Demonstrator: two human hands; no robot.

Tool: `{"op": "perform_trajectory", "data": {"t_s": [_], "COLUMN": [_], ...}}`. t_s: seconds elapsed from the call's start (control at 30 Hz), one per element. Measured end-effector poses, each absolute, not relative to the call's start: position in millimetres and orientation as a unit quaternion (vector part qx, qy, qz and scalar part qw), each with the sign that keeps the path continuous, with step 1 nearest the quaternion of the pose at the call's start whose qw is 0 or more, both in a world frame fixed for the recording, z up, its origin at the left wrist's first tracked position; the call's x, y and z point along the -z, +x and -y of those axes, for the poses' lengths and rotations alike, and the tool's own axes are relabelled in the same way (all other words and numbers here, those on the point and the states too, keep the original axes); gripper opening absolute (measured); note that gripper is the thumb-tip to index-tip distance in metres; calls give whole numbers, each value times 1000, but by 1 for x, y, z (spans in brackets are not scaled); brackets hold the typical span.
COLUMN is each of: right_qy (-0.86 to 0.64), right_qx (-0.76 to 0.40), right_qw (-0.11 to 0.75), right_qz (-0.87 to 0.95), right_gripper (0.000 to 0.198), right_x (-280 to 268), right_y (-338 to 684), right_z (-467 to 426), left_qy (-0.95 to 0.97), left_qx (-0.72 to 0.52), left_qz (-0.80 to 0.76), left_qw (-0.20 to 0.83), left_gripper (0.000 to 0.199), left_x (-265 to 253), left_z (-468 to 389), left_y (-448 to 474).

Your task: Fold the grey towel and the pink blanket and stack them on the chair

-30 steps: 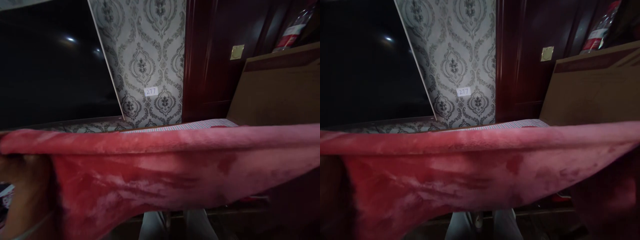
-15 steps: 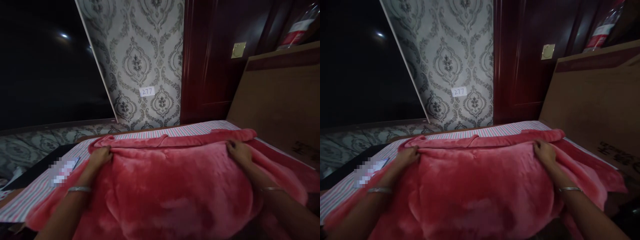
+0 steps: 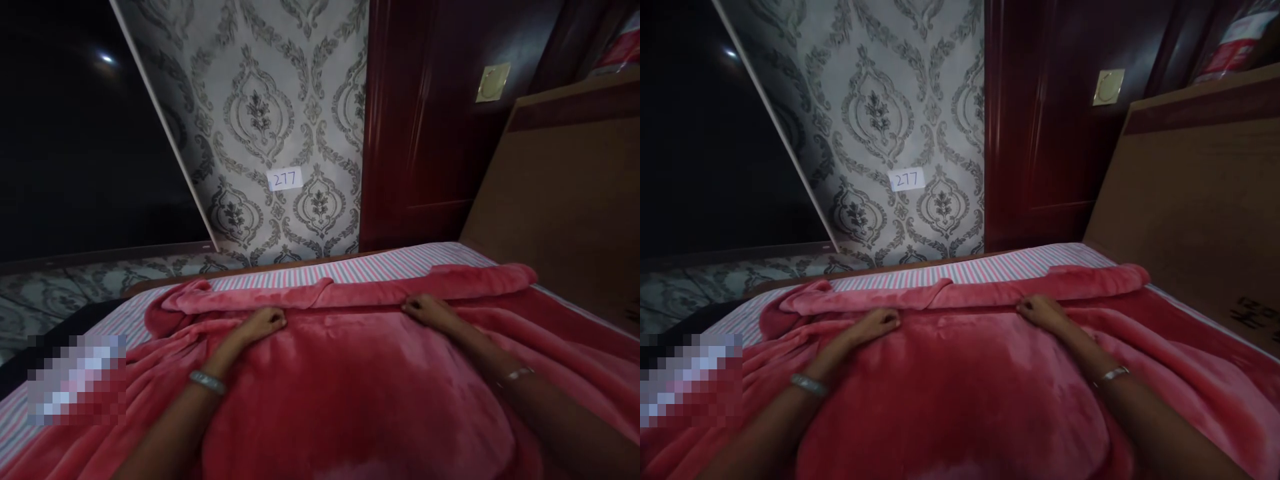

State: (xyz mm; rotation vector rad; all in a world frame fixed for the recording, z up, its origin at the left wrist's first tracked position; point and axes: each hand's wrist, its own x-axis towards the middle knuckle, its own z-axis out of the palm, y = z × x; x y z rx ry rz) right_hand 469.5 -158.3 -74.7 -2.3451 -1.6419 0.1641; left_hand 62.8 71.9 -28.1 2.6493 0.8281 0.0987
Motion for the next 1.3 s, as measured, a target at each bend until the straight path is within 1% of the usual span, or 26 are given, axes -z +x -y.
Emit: {"op": "perform_trajectory", "data": {"t_s": [0.03,0.07,0.13,0.17,0.2,0.3,0.37,0.47,0.57,0.7,0.83,0.97,1.07,1.2,1.3], "right_qy": [-818,-825,-824,-820,-816,-806,-801,-819,-858,-886,-898,-902,-891,-870,-864], "right_qx": [-14,46,156,183,190,144,129,135,127,58,3,-2,15,35,52], "right_qw": [142,151,172,182,192,208,216,204,163,100,71,81,102,132,147], "right_qz": [557,543,517,511,512,535,544,519,471,448,435,423,441,474,478], "right_gripper": [36,40,52,54,52,46,46,47,50,55,55,53,54,60,67], "right_x": [78,83,96,103,111,130,135,134,130,116,90,70,69,74,77], "right_y": [474,479,487,490,493,499,502,504,503,504,514,525,533,549,571], "right_z": [148,140,129,126,125,126,127,126,123,115,97,63,34,3,-11], "left_qy": [934,923,878,857,846,879,900,891,875,866,868,869,870,872,881], "left_qx": [-61,-104,-195,-219,-222,-168,-140,-133,-90,-21,-3,-19,-38,-54,-64], "left_qz": [-320,-356,-436,-467,-483,-445,-413,-432,-475,-499,-497,-495,-490,-484,-465], "left_qw": [146,99,6,-24,-38,-27,-17,-30,-22,-1,-8,-23,-32,-54,-62], "left_gripper": [30,34,53,60,62,48,43,49,57,63,65,65,65,62,62], "left_x": [31,35,44,49,55,73,79,80,74,70,71,75,80,82,75], "left_z": [-78,-85,-98,-103,-108,-118,-121,-120,-116,-114,-115,-121,-123,-125,-136], "left_y": [72,80,89,91,92,92,91,90,93,98,100,99,97,95,100]}}
